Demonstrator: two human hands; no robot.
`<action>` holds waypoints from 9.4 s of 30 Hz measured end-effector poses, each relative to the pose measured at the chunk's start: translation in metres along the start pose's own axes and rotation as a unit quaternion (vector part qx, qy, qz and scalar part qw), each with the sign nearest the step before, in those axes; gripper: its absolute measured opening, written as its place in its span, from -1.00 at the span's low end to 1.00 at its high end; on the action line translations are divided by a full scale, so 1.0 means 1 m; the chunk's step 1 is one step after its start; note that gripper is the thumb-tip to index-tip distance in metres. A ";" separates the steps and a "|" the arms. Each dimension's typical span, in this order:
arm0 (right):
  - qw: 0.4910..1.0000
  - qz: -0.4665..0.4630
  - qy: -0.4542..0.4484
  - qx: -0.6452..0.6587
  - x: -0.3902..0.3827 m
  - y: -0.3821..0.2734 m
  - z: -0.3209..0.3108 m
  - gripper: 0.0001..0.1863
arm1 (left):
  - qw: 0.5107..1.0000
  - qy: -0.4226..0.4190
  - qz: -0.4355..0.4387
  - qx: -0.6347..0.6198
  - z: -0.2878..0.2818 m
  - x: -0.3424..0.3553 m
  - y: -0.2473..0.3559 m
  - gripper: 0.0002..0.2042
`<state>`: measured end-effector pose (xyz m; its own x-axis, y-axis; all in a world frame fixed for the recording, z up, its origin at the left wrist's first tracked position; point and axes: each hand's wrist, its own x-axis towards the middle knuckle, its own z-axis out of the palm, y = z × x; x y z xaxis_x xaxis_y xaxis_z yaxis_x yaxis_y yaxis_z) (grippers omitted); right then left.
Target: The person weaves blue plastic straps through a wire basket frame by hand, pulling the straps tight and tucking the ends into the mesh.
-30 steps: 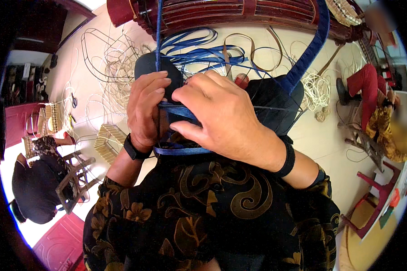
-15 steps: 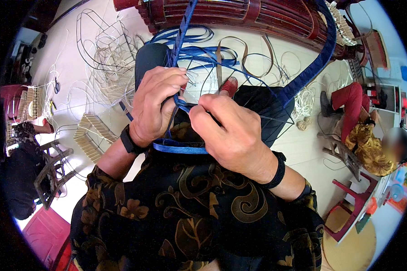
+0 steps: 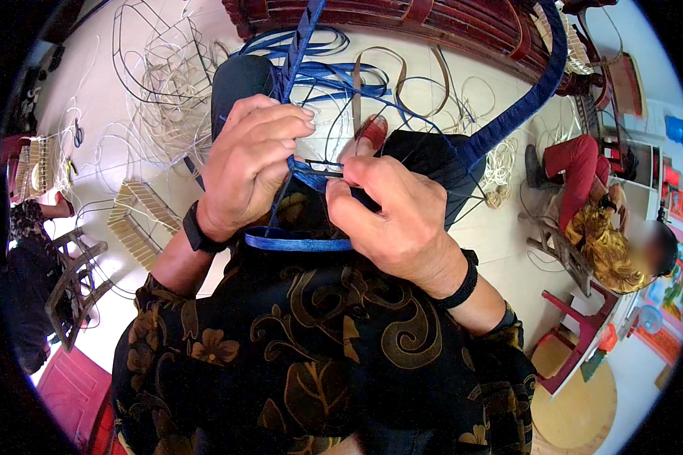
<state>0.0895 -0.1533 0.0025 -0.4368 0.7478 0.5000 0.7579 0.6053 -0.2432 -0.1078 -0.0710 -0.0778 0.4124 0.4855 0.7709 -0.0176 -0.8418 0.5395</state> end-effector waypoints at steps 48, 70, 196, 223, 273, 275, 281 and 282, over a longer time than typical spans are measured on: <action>0.555 0.289 -0.414 0.660 0.041 0.067 0.014 -0.68 | 1.000 -0.015 0.013 0.015 -0.009 -0.001 0.010 -0.73; 0.485 0.273 -0.437 0.706 0.040 0.077 0.021 -0.60 | 1.000 -0.022 0.003 0.018 -0.010 0.000 0.010 -0.77; 0.714 0.267 -0.387 0.518 0.014 0.167 0.042 -0.82 | 0.991 -0.050 -0.113 -0.057 0.000 0.028 0.031 -0.81; 0.961 0.148 -0.229 -0.037 0.024 0.153 0.005 -0.87 | 0.975 -0.112 -0.175 -0.077 -0.011 0.028 0.039 -0.86; 0.977 0.209 -0.007 0.030 0.030 0.043 -0.128 -0.67 | 0.843 0.035 -0.436 -0.312 0.005 0.050 0.032 -0.94; 0.992 0.119 -0.029 -0.009 0.034 0.057 -0.122 -0.62 | 0.842 0.034 -0.437 -0.315 0.004 0.053 0.033 -0.94; 0.950 0.111 -0.030 -0.292 0.006 0.102 -0.095 -0.42 | 0.839 0.040 -0.441 -0.318 0.003 0.051 0.033 -0.94; 0.956 0.149 -0.017 -0.253 0.003 0.096 -0.091 -0.59 | 0.839 0.042 -0.443 -0.313 0.002 0.050 0.033 -0.94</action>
<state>0.2047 -0.1182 0.0565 -0.1738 0.8797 0.4427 0.9847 0.1607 0.0673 -0.0856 -0.0752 -0.0223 0.4504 0.8926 -0.0186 -0.2247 0.1335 0.9652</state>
